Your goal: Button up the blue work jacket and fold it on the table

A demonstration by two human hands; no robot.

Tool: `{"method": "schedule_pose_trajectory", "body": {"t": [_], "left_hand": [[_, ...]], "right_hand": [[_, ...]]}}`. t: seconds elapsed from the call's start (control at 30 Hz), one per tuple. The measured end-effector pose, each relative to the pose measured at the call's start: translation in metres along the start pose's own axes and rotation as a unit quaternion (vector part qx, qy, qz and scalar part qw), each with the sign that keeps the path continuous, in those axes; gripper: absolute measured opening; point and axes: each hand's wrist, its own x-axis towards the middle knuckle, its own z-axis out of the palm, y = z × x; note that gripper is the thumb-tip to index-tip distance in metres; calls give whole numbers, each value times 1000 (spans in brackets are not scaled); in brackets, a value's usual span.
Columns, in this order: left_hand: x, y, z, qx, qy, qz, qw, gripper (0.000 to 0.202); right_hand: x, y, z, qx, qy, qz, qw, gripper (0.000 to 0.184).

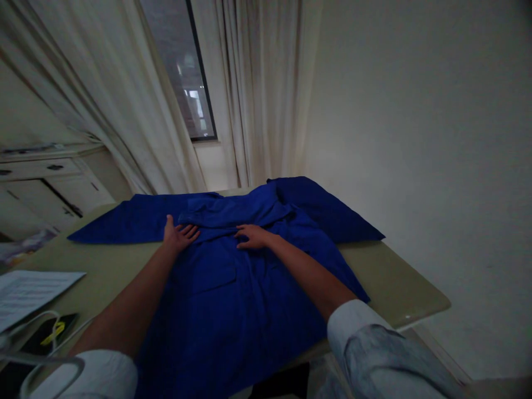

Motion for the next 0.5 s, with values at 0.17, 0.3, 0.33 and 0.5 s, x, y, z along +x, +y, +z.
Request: {"method": "schedule_pose_trajectory", "body": {"t": [0.17,0.3,0.33,0.5], "left_hand": [[2,3,5,207,58,86,973,49],[-37,-12,-39,449,21,236,861,62],[-56,-23,-58,526,-3,283,802,67],[-164,-96,-161,617,-16,376,691,75]], "right_hand": [[-33,11,-31,-29,95,58,993,38],[-117,35,-75,-70,198,185,960,49],[-147,40,-83,-77,214,214,950,52],[-302,37,-79,-9,241,400,885,72]]}}
